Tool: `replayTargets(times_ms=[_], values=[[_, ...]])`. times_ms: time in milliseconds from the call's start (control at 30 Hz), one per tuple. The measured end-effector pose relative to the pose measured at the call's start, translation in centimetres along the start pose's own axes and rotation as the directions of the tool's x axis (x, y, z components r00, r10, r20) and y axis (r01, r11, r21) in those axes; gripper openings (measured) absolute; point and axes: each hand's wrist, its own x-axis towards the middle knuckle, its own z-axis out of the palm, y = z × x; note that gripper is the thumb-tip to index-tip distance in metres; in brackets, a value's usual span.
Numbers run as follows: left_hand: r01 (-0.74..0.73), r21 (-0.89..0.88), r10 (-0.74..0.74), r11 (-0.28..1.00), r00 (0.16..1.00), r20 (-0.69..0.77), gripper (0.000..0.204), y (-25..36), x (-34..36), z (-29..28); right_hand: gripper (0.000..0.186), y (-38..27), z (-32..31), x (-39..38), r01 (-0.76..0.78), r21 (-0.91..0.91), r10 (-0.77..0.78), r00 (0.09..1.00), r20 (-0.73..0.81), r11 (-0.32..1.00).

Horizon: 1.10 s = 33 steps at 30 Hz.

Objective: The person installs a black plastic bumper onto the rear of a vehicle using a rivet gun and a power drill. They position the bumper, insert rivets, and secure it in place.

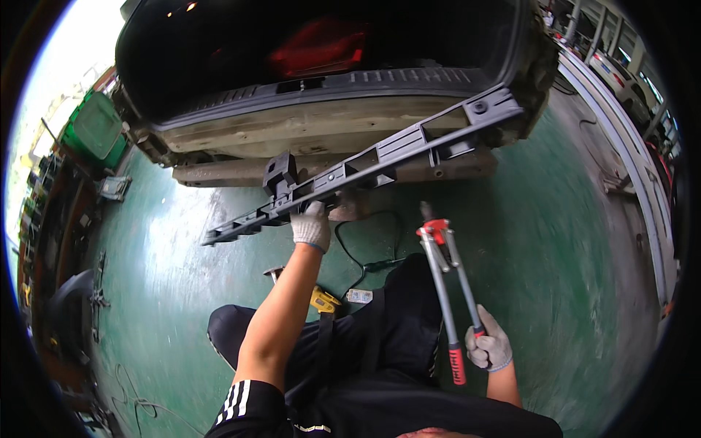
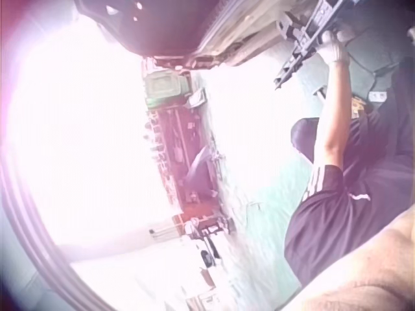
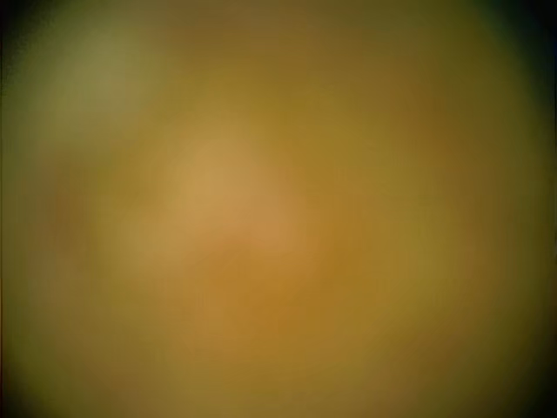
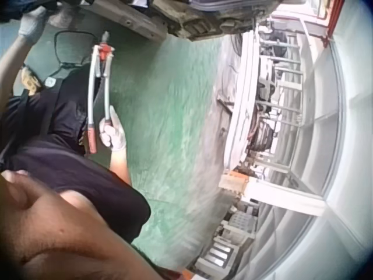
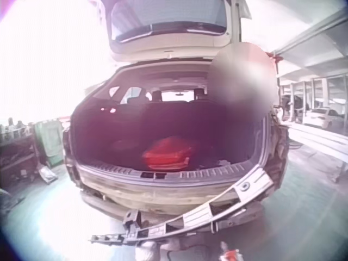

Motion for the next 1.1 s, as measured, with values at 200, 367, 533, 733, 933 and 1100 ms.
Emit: replayTargets(times_ms=[200,367,533,733,933,1100], values=[[-0.398,0.762,0.389,0.51,0.897,0.209,0.043,1.3,-1.7,-0.1,0.091,0.3,-3.9,-0.1,0.05,-0.003,-0.049,0.971,-0.234,0.999],[-0.428,0.671,0.429,0.605,0.885,0.178,0.053,7.0,-1.4,0.7,0.084,2.4,-8.8,-0.2,0.047,0.137,-0.008,0.963,-0.271,0.989],[-0.406,0.582,0.377,0.704,0.909,0.178,0.06,9.2,-1.1,0.6,0.08,5.1,-12.4,-0.8,-0.012,0.106,0.06,0.886,-0.459,0.994],[-0.449,0.612,0.379,0.651,0.891,0.251,0.057,8.9,-1.3,0.3,0.085,8.9,-13.3,-1.2,-0.244,0.013,0.205,0.782,-0.589,0.97],[-0.319,0.452,0.242,0.833,0.945,0.22,0.04,7.5,-1.6,-0.9,0.079,15.8,-14.4,0.0,-0.449,-0.369,0.133,0.762,-0.633,0.813],[-0.468,0.633,0.366,0.616,0.882,0.296,0.033,7.2,-2.1,-1.4,0.036,21.6,-15.9,-0.4,-0.694,-0.434,0.215,0.64,-0.737,0.575]])
